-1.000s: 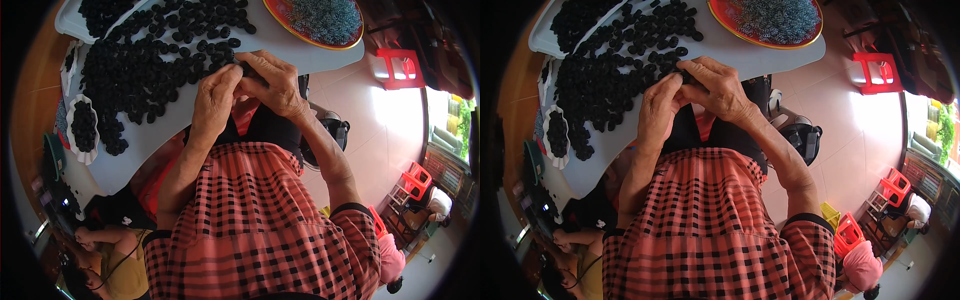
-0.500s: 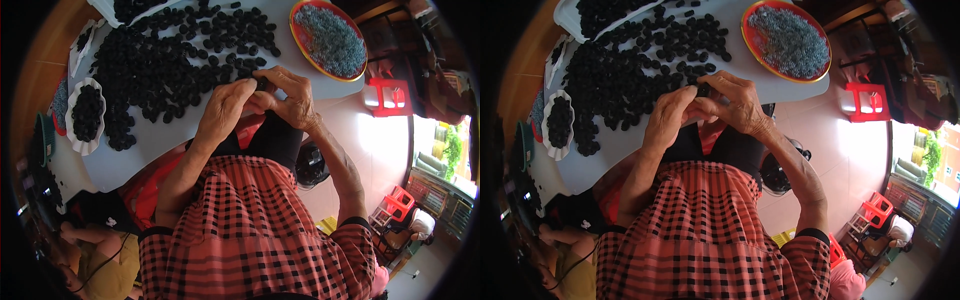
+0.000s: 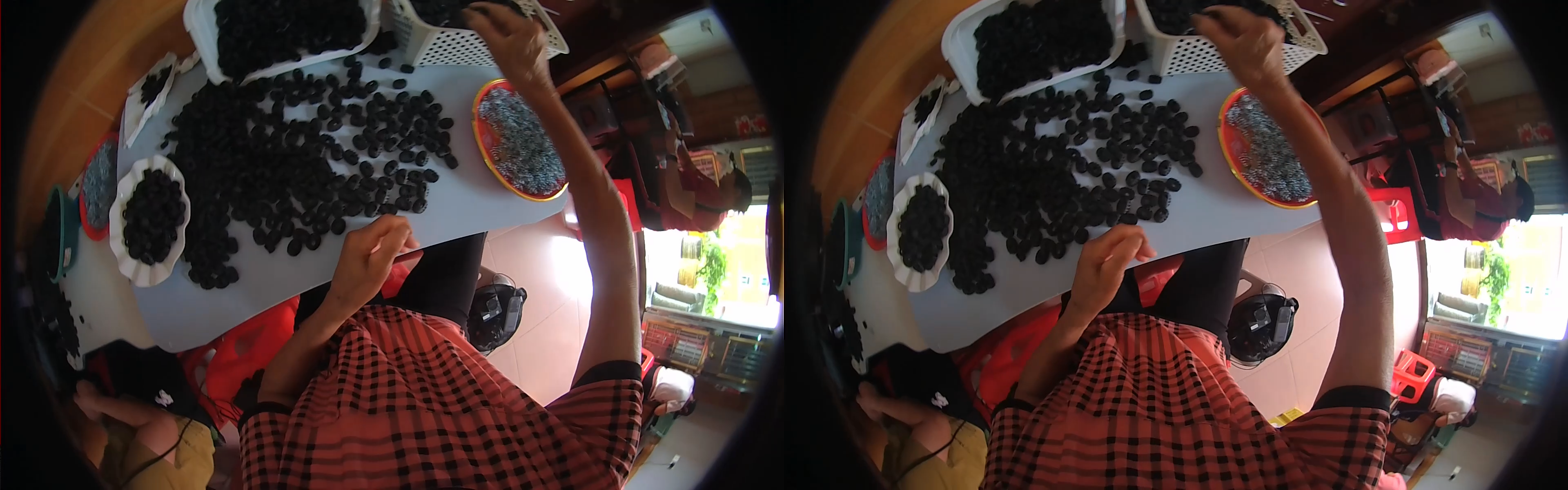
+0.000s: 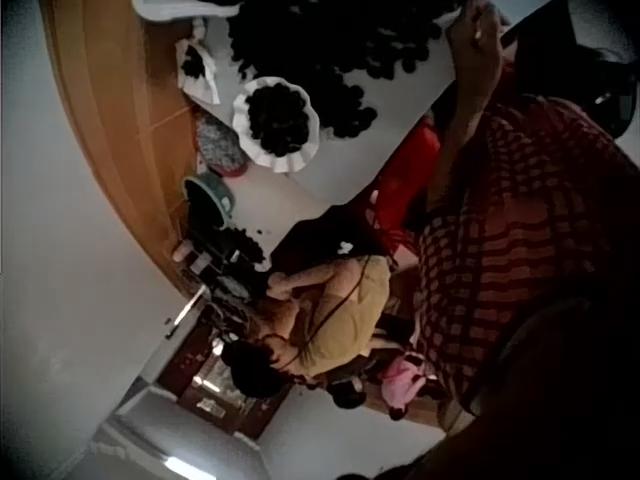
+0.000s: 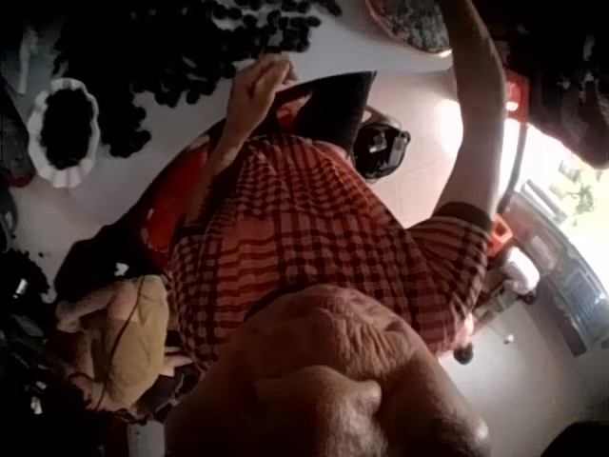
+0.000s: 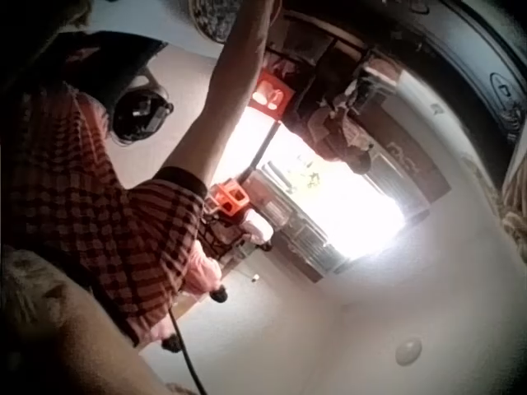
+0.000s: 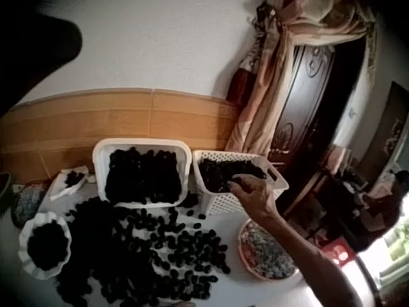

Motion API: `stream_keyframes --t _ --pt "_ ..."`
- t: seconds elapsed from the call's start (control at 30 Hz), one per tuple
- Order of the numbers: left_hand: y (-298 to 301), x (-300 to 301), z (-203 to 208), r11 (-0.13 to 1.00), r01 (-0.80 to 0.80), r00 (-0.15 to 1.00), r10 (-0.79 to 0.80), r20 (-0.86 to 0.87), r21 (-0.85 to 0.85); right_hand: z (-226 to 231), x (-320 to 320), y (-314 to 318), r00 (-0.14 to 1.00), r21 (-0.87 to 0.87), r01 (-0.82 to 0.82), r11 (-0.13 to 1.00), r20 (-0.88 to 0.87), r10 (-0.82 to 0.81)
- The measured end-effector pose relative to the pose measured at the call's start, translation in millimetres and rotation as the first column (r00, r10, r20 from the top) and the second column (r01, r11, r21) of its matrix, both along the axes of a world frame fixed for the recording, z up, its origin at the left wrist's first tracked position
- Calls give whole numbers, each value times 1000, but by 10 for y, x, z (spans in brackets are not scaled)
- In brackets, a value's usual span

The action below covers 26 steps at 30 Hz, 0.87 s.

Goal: The person assembles small black plastic components by picking them up from the table and fitting the pieces together by hand.

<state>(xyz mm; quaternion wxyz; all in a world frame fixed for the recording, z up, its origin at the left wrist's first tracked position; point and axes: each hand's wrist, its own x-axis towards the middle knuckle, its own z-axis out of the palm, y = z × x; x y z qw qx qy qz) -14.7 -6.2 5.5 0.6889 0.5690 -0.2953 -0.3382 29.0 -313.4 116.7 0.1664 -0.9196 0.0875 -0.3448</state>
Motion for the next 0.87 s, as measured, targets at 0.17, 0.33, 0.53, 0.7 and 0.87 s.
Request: stream_keyframes --t 0.17,0.33,0.53,0.7,0.87 --pt "-29 111 -57 995 85 996 -87 -36 -44 -176 234 -47 971 -544 -47 838 171 166" --pt "23 150 -89 988 128 972 -141 -186 -81 -522 487 905 892 -214 -436 874 21 451" --pt "19 187 -89 975 185 972 -200 -124 -121 -811 932 1216 885 -135 -455 880 -182 429" --pt "2 186 -49 978 176 975 -189 -117 -116 -1056 912 1350 873 -95 -484 870 -115 474" --pt "36 183 -60 983 150 984 -159 -80 -107 -875 683 1433 865 120 -361 925 -328 380"
